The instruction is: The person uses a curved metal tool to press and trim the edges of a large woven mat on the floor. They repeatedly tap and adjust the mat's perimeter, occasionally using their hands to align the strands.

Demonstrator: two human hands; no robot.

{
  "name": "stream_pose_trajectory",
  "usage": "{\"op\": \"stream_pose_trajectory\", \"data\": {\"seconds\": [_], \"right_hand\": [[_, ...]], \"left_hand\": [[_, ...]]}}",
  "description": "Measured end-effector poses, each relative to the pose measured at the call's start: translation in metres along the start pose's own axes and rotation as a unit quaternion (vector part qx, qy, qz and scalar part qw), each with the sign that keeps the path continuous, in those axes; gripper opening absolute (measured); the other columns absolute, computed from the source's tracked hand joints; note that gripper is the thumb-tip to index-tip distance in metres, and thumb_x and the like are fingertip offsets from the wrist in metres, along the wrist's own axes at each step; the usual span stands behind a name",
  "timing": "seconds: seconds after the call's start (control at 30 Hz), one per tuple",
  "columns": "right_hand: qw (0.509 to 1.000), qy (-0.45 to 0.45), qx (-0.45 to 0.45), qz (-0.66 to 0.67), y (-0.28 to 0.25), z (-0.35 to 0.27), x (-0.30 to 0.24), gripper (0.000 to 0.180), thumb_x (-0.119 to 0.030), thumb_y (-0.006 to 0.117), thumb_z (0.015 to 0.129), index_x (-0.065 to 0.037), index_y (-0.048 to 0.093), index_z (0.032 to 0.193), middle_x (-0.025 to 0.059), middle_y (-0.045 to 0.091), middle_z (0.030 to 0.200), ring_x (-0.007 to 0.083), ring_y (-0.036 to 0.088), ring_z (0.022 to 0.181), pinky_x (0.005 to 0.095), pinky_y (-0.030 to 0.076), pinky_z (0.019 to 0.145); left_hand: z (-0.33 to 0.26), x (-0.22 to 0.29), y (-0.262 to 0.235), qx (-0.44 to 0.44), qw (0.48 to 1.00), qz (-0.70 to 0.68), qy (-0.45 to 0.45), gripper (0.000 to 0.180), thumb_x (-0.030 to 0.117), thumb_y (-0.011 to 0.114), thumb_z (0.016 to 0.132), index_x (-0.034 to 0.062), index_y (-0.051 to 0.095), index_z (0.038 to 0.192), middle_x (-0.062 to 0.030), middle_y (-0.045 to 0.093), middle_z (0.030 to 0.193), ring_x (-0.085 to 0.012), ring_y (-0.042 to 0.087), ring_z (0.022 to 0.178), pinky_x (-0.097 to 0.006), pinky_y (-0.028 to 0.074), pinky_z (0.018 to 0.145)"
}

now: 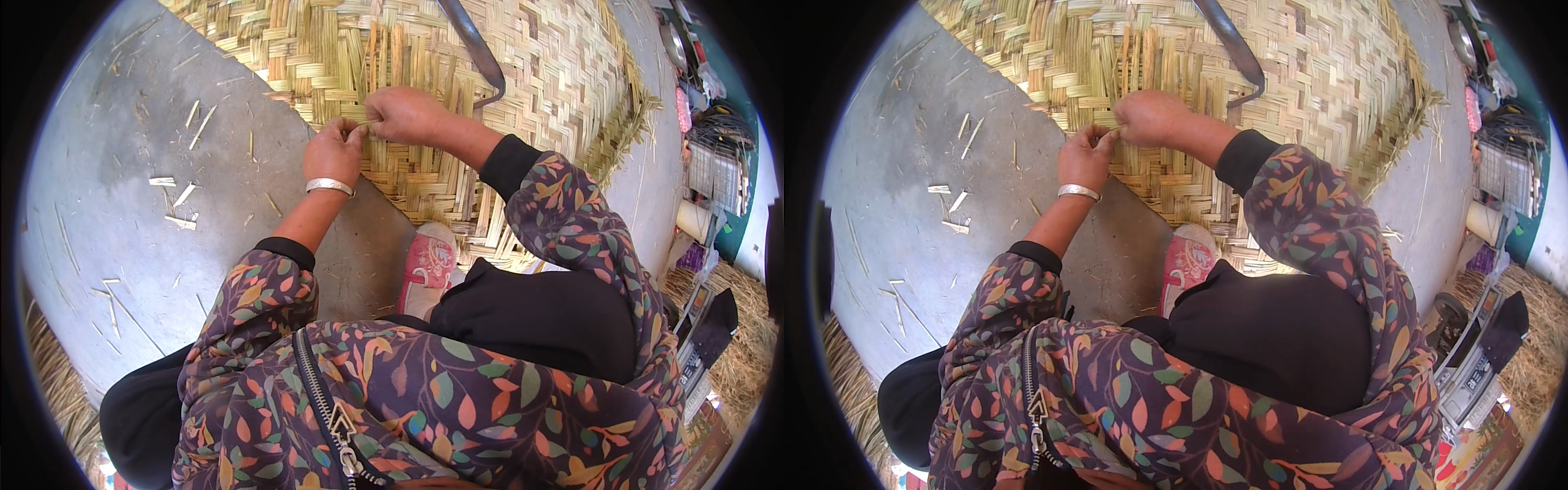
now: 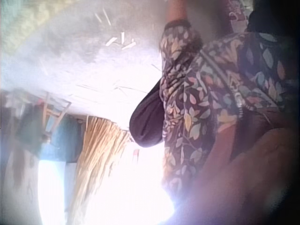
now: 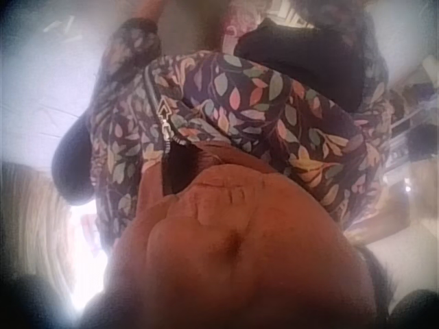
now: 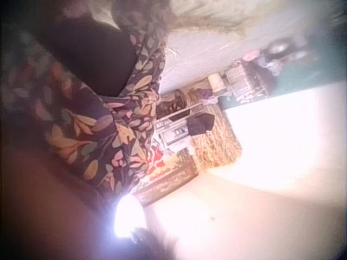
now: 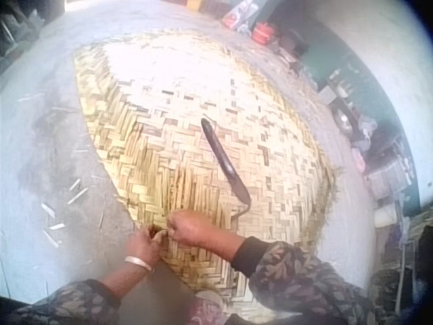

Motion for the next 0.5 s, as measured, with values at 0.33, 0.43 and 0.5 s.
{"op": "stream_pose_trajectory", "data": {"seconds": [0.33,0.43,0.5], "right_hand": [[0.999,0.005,-0.011,-0.036,0.006,0.003,-0.002,0.023,-0.025,0.062,0.077,-0.010,0.069,0.092,0.0134,0.068,0.092,0.0339,0.066,0.091,0.0463,0.052,0.075],[0.999,0.011,-0.035,-0.014,0.004,0.008,0.001,0.020,-0.028,0.065,0.077,-0.008,0.067,0.082,0.0116,0.066,0.077,0.0311,0.065,0.076,0.0439,0.050,0.066],[0.999,0.015,-0.050,-0.008,0.003,0.012,0.002,0.022,-0.030,0.068,0.078,-0.008,0.065,0.077,0.0103,0.065,0.069,0.0289,0.064,0.068,0.0423,0.049,0.061]], "left_hand": [[-0.014,-0.016,0.005,0.031,0.992,-0.116,0.033,0.024,0.026,0.065,0.089,0.0097,0.066,0.106,-0.0128,0.069,0.083,-0.0294,0.066,0.072,-0.039,0.051,0.067],[-0.025,-0.029,0.008,0.027,0.991,-0.131,-0.003,0.028,0.023,0.063,0.091,0.0111,0.062,0.116,-0.0128,0.069,0.084,-0.0286,0.067,0.073,-0.039,0.051,0.067],[-0.030,-0.027,0.007,0.037,0.993,-0.105,0.033,0.028,0.023,0.061,0.092,0.0122,0.060,0.118,-0.0129,0.069,0.085,-0.0291,0.067,0.074,-0.039,0.051,0.068]]}}
Point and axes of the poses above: each hand's wrist, its own z-axis towards the middle knuckle, its own y-axis out of the palm, x = y × z, the point moved 5 cm from there along z, towards the middle knuckle
